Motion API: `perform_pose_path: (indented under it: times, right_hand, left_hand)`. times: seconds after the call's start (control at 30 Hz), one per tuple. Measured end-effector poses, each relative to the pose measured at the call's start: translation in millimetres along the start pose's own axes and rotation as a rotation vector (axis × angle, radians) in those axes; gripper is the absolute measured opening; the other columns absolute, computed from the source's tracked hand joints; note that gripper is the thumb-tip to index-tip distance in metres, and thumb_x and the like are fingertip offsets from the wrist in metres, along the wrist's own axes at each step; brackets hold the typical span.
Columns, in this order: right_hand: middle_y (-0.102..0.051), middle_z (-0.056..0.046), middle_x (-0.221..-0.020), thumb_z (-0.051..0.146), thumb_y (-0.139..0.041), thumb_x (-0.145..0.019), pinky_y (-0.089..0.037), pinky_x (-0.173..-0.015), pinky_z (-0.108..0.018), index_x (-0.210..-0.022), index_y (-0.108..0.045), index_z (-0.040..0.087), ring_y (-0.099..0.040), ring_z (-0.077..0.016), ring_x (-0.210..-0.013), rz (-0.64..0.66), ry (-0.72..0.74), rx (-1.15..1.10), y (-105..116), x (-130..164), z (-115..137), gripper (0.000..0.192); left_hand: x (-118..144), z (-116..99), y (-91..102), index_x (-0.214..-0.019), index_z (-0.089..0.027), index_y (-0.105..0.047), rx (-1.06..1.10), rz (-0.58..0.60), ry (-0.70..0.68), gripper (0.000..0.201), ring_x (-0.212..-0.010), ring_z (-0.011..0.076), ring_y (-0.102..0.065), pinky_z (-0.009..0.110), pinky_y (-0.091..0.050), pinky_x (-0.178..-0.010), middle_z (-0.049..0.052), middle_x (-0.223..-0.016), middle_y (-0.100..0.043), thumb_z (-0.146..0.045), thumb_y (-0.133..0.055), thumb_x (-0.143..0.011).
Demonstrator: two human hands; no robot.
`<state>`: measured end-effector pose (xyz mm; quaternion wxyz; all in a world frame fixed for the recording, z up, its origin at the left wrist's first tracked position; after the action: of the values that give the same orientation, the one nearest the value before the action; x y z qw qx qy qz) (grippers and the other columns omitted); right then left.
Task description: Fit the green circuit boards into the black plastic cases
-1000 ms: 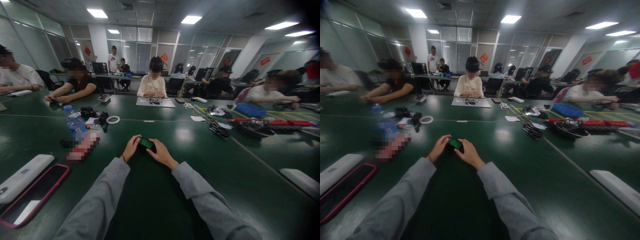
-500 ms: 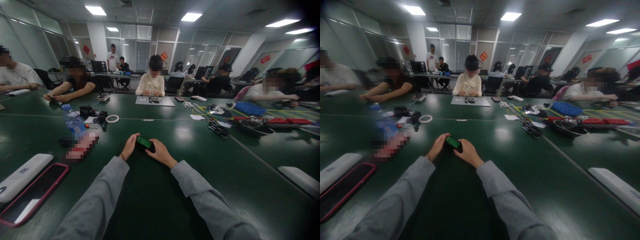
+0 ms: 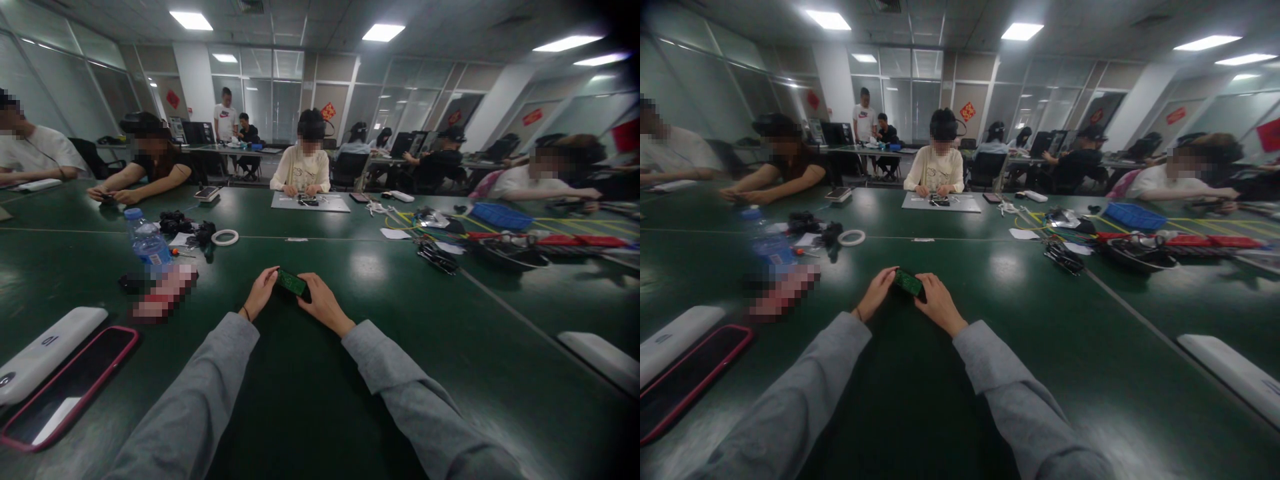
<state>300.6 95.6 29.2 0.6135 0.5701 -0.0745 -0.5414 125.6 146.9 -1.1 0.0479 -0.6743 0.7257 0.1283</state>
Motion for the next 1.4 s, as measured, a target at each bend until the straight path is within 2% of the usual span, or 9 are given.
perform_pose_path:
  times: [0.27,0.43,0.57,0.7,0.87,1.0,1.17,1.27,1.4]
  right_hand:
    - [-0.051,-0.008,-0.114,0.025,-0.057,-0.079,-0.046,-0.092,-0.040,-0.124,-0.040,0.021,-0.052,-0.0209,-0.106,-0.003,-0.050,-0.044,-1.8,-0.1,-2.7,0.047]
    - [-0.050,-0.009,-0.117,0.024,-0.058,-0.078,-0.044,-0.095,-0.043,-0.124,-0.041,0.022,-0.049,-0.0230,-0.111,-0.050,-0.031,-0.014,1.1,-1.0,-1.1,0.049]
    - [-0.049,-0.009,-0.118,0.022,-0.057,-0.079,-0.042,-0.097,-0.044,-0.124,-0.041,0.022,-0.047,-0.0242,-0.113,-0.135,-0.058,-0.010,4.4,-1.3,-5.6,0.048]
    - [-0.048,-0.010,-0.119,0.020,-0.056,-0.079,-0.041,-0.097,-0.048,-0.126,-0.040,0.023,-0.045,-0.0257,-0.114,-0.191,-0.094,-0.003,7.1,-1.0,-6.6,0.051]
    - [-0.040,-0.007,-0.133,0.008,-0.053,-0.077,-0.039,-0.100,-0.049,-0.132,-0.036,0.027,-0.037,-0.0266,-0.122,-0.057,0.024,0.099,0.0,-1.6,15.0,0.061]
    - [-0.033,-0.002,-0.141,0.001,-0.046,-0.076,-0.037,-0.102,-0.048,-0.131,-0.040,0.031,-0.033,-0.0260,-0.126,0.055,0.150,0.177,-9.6,-1.1,34.6,0.062]
    - [-0.027,-0.005,-0.142,0.003,-0.050,-0.074,-0.035,-0.104,-0.050,-0.130,-0.041,0.031,-0.029,-0.0265,-0.130,0.064,0.156,0.094,-12.2,-1.0,43.5,0.063]
    - [-0.022,-0.008,-0.143,0.011,-0.056,-0.075,-0.034,-0.106,-0.048,-0.130,-0.040,0.028,-0.026,-0.0268,-0.132,0.033,0.115,-0.015,-11.1,-1.0,42.9,0.060]
    - [-0.020,-0.011,-0.142,0.030,-0.061,-0.078,-0.039,-0.103,-0.045,-0.134,-0.035,0.025,-0.035,-0.0261,-0.128,0.022,0.004,-0.168,-12.7,-0.7,36.0,0.062]
  left_hand:
    - [-0.8,-0.4,0.3,-0.112,-0.017,-0.058,-0.019,-0.010,-0.022,0.032,-0.107,0.0190,-0.055,0.035,-0.038,-0.098,0.008,-0.113,-0.062,-0.035,-0.048,-0.087]
    - [-0.3,1.6,-0.3,-0.113,-0.017,-0.057,0.020,-0.030,0.008,0.034,-0.112,0.0196,-0.053,0.035,-0.037,-0.101,0.009,-0.118,-0.060,-0.036,-0.049,-0.086]
    - [3.4,8.3,-8.9,-0.120,-0.017,-0.049,0.259,-0.102,0.191,0.040,-0.112,0.0201,-0.054,0.037,-0.038,-0.100,0.013,-0.126,-0.055,-0.041,-0.047,-0.087]
    - [8.2,7.6,-28.1,-0.119,-0.018,-0.045,0.567,-0.015,0.371,0.044,-0.105,0.0194,-0.059,0.037,-0.043,-0.096,0.015,-0.126,-0.054,-0.048,-0.047,-0.086]
    - [14.4,2.6,-37.0,-0.102,-0.014,-0.056,0.792,0.136,0.525,0.057,-0.093,0.0192,-0.062,0.035,-0.048,-0.088,0.014,-0.108,-0.062,-0.064,-0.037,-0.082]
    - [18.7,7.0,-32.5,-0.092,-0.014,-0.061,0.859,0.091,0.610,0.058,-0.083,0.0182,-0.063,0.032,-0.051,-0.081,0.010,-0.091,-0.066,-0.067,-0.039,-0.080]
    - [16.9,11.3,-28.8,-0.102,-0.013,-0.061,0.880,-0.001,0.566,0.048,-0.079,0.0148,-0.063,0.027,-0.051,-0.075,0.008,-0.091,-0.067,-0.054,-0.045,-0.085]
    - [14.6,12.3,-27.1,-0.104,-0.012,-0.061,0.890,-0.052,0.518,0.047,-0.076,0.0148,-0.063,0.027,-0.050,-0.072,0.009,-0.088,-0.067,-0.052,-0.049,-0.084]
    - [12.5,12.1,-24.1,-0.102,-0.013,-0.061,0.857,-0.129,0.426,0.046,-0.073,0.0159,-0.064,0.028,-0.050,-0.069,0.008,-0.086,-0.068,-0.053,-0.055,-0.079]
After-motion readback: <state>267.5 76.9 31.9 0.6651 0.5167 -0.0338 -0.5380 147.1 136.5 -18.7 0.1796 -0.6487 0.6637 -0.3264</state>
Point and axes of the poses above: each hand's wrist, its own x-axis away from the middle knuckle, its own y-axis out of the back of the hand, z = x × y, the point moved 5 cm from there along -x, towards the middle knuckle
